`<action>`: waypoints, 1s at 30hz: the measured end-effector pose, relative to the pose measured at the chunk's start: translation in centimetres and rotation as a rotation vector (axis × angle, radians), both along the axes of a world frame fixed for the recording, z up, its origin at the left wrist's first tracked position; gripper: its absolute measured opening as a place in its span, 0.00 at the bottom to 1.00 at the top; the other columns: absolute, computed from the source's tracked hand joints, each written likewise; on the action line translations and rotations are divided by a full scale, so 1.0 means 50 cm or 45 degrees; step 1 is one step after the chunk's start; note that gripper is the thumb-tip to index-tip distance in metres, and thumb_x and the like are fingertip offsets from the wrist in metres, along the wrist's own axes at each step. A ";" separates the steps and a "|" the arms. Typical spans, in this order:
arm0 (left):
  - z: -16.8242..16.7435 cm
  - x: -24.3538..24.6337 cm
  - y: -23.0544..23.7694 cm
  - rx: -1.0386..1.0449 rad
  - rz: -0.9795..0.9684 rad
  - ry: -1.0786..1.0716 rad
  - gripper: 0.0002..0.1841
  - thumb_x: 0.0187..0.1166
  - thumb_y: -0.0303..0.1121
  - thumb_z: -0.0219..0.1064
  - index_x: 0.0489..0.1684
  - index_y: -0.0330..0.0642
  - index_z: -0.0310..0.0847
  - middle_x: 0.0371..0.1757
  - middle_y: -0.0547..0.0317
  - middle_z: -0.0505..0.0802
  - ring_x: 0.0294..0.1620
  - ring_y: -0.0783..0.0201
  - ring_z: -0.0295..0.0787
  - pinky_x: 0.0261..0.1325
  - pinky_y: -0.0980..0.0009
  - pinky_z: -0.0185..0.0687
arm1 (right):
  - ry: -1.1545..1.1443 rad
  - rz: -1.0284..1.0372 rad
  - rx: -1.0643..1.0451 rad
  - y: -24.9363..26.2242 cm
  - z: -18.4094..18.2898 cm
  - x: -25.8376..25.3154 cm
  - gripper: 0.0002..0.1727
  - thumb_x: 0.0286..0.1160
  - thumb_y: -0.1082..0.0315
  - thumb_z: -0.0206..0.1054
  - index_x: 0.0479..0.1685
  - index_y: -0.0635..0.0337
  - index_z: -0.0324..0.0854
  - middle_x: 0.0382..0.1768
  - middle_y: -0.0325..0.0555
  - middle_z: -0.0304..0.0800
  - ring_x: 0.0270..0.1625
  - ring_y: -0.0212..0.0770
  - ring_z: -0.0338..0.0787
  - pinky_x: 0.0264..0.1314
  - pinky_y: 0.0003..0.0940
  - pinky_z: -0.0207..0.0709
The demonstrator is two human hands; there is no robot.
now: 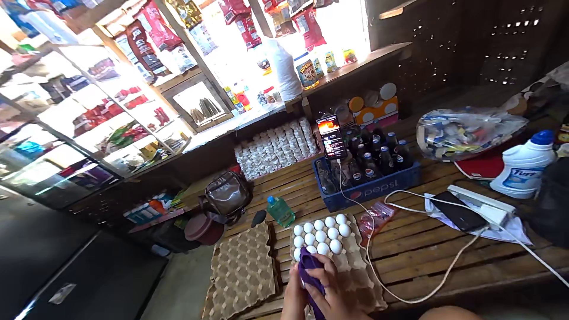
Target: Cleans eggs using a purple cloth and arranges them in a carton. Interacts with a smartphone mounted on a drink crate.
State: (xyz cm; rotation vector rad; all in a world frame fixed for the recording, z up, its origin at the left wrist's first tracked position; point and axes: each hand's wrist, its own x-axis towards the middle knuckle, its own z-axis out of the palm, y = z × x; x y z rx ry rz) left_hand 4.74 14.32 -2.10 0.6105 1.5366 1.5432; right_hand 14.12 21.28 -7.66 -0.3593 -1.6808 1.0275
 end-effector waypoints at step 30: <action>-0.009 -0.002 0.001 0.247 -0.037 0.326 0.14 0.92 0.35 0.43 0.61 0.34 0.63 0.38 0.62 0.87 0.39 0.73 0.88 0.47 0.71 0.88 | 0.074 0.079 -0.298 -0.014 0.014 0.004 0.20 0.83 0.55 0.64 0.56 0.65 0.83 0.68 0.64 0.79 0.77 0.45 0.76 0.80 0.37 0.71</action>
